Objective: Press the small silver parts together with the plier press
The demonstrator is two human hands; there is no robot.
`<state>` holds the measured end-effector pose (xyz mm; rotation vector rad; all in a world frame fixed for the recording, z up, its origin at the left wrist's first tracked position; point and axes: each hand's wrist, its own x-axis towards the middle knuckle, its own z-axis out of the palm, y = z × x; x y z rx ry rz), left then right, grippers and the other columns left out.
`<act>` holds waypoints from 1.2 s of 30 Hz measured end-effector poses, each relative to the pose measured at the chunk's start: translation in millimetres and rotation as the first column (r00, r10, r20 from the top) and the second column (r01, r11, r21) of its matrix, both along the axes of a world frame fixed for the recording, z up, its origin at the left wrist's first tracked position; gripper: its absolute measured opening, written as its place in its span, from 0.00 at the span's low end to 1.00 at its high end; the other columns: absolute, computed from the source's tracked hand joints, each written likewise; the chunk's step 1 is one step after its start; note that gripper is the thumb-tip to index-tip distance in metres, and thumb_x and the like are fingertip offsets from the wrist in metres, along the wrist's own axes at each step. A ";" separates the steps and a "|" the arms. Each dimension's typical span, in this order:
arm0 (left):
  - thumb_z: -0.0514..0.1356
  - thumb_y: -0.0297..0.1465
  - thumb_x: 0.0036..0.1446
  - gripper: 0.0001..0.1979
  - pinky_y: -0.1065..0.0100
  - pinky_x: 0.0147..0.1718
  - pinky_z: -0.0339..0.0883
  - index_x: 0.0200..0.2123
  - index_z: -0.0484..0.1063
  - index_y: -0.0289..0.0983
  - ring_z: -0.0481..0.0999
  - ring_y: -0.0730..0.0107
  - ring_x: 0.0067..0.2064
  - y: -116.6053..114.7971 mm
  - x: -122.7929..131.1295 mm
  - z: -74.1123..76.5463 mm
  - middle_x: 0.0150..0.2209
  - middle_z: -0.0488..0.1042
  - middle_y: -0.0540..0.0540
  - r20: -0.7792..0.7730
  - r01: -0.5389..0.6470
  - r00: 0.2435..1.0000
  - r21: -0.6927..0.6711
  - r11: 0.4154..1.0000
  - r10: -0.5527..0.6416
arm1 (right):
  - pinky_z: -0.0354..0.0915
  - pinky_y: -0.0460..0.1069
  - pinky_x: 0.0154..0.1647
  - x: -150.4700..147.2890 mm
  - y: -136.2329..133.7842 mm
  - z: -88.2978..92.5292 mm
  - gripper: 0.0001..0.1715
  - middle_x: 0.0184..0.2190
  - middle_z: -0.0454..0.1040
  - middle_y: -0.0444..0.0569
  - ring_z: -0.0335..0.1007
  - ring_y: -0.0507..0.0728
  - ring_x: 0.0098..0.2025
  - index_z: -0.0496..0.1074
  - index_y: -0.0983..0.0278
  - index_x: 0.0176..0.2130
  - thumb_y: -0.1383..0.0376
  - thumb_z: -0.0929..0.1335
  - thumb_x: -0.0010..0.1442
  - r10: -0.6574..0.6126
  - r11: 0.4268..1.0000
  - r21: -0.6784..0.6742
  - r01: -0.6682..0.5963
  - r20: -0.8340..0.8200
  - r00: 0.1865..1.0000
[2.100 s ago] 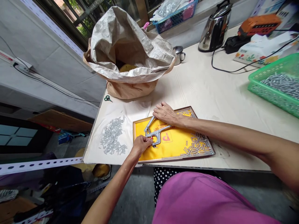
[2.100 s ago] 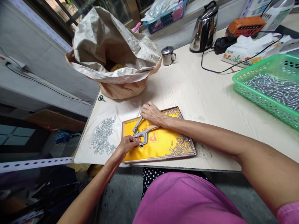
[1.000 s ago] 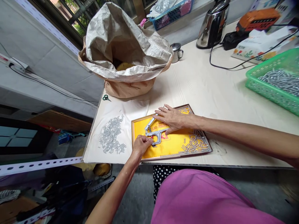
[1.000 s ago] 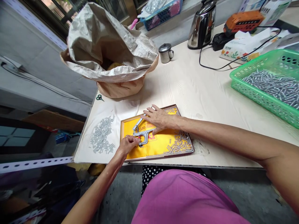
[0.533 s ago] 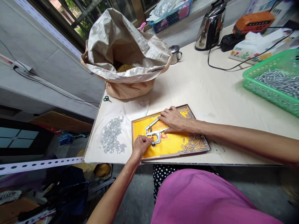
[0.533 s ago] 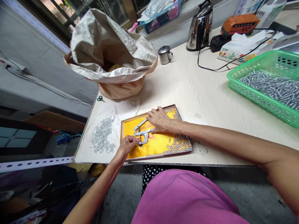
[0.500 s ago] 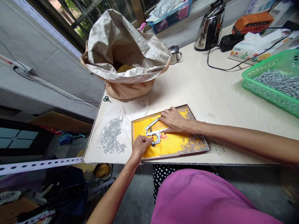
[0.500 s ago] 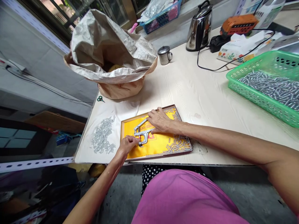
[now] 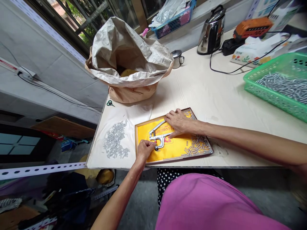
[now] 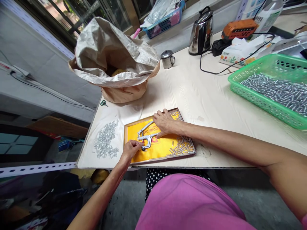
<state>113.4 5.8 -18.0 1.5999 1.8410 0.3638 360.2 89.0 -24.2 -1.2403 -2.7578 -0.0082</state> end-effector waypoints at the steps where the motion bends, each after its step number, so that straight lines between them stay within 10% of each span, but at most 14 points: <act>1: 0.61 0.46 0.53 0.20 0.69 0.26 0.59 0.20 0.70 0.35 0.68 0.68 0.27 -3.3 1.6 0.9 0.20 0.64 0.50 -0.042 0.002 0.999 0.057 0.998 0.001 | 0.53 0.58 0.45 -1.2 0.9 1.1 0.41 0.44 0.72 0.59 0.59 0.66 0.46 0.73 0.68 0.44 0.36 0.70 0.48 -0.001 1.000 -0.022 0.001 0.010 1.000; 4: 0.61 0.41 0.58 0.15 0.61 0.43 0.69 0.37 0.75 0.33 0.75 0.59 0.41 -13.2 12.6 4.8 0.37 0.75 0.41 -0.178 0.087 0.983 0.294 0.952 -0.035 | 0.53 0.58 0.44 -4.1 -0.3 6.2 0.37 0.41 0.73 0.60 0.60 0.66 0.45 0.73 0.69 0.42 0.40 0.71 0.49 0.020 0.998 -0.064 -0.018 0.041 0.999; 9: 0.65 0.37 0.57 0.33 0.44 0.61 0.59 0.62 0.60 0.36 0.59 0.44 0.66 -4.9 42.6 8.1 0.64 0.63 0.32 -0.393 0.418 0.884 0.420 0.805 -0.253 | 0.52 0.58 0.47 -5.5 -18.6 18.4 0.28 0.39 0.73 0.58 0.61 0.65 0.44 0.73 0.69 0.42 0.46 0.69 0.56 0.072 0.997 0.029 -0.073 0.006 0.997; 25: 0.62 0.30 0.60 0.03 0.62 0.43 0.66 0.36 0.72 0.38 0.73 0.58 0.44 20.3 75.2 36.2 0.39 0.76 0.42 -0.510 0.534 0.757 0.122 0.837 -0.409 | 0.57 0.53 0.39 0.7 -44.0 3.5 0.14 0.33 0.73 0.53 0.64 0.58 0.37 0.71 0.66 0.38 0.75 0.58 0.66 0.105 0.994 -0.015 -0.105 -0.029 0.994; 32: 0.71 0.35 0.48 0.26 0.61 0.48 0.67 0.50 0.71 0.35 0.74 0.56 0.48 38.9 64.6 28.7 0.46 0.75 0.41 -0.336 0.444 0.871 0.220 0.869 -0.360 | 0.59 0.61 0.54 15.9 -47.9 -9.6 0.17 0.56 0.68 0.61 0.62 0.64 0.57 0.66 0.66 0.55 0.69 0.59 0.68 0.119 0.986 0.141 -0.092 -0.203 0.972; 36: 0.62 0.31 0.56 0.11 0.68 0.37 0.67 0.42 0.76 0.34 0.74 0.66 0.35 52.5 49.0 27.7 0.34 0.76 0.48 -0.095 0.324 0.945 0.132 0.937 -0.313 | 0.56 0.59 0.54 24.0 -53.9 -17.4 0.13 0.50 0.72 0.56 0.63 0.62 0.53 0.69 0.63 0.46 0.70 0.57 0.69 0.174 0.979 0.136 -0.153 -0.156 0.972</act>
